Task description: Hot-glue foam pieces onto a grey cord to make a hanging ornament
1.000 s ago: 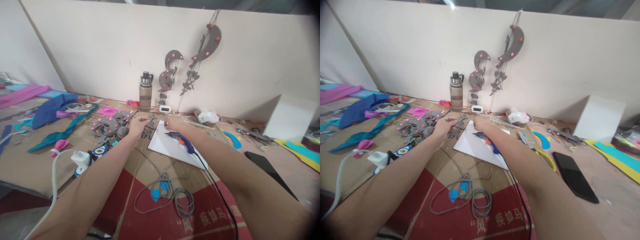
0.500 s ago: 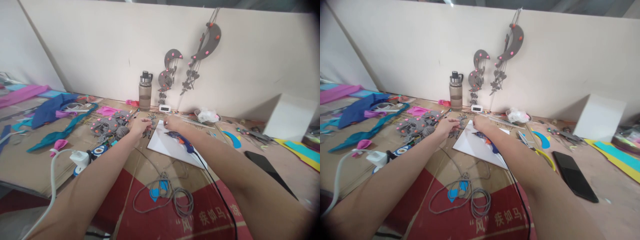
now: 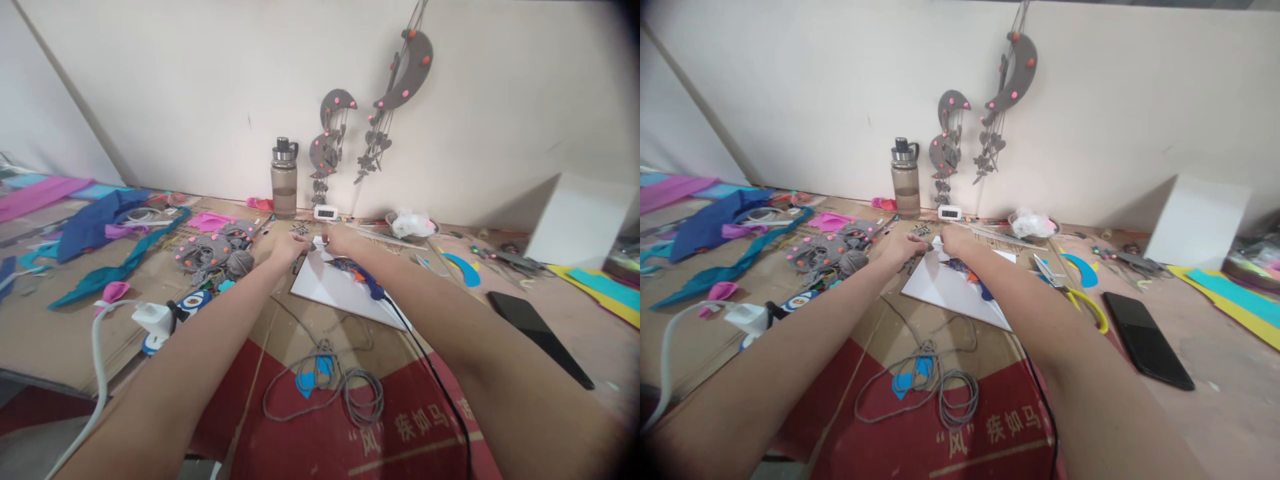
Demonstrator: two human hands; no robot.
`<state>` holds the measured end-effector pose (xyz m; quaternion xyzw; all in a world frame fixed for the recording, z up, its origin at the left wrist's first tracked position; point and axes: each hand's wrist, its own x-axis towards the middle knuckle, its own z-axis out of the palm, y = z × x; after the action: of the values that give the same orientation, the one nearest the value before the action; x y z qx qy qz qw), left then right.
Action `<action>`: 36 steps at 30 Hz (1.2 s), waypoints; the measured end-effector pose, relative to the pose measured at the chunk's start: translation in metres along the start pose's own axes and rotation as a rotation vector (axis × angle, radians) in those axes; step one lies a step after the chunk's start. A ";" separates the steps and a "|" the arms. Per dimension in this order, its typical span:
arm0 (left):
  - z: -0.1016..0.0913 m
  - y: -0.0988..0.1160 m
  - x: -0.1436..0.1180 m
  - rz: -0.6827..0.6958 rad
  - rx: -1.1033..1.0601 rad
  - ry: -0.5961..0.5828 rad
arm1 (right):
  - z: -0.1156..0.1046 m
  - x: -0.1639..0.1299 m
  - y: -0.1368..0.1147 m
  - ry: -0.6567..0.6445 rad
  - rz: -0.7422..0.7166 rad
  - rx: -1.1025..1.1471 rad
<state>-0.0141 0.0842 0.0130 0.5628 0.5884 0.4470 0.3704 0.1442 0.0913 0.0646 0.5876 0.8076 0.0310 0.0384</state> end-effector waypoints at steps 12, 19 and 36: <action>0.011 0.009 -0.002 0.093 0.359 0.013 | -0.019 -0.003 0.002 -0.077 0.026 0.098; 0.002 0.007 0.005 0.162 0.455 0.001 | -0.022 -0.005 -0.005 -0.202 -0.007 0.061; -0.009 0.004 0.009 0.329 0.760 -0.079 | -0.026 -0.008 -0.010 -0.215 -0.015 0.064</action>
<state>-0.0220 0.0918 0.0199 0.7625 0.5992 0.2295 0.0824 0.1344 0.0803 0.0896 0.5825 0.8037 -0.0585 0.1063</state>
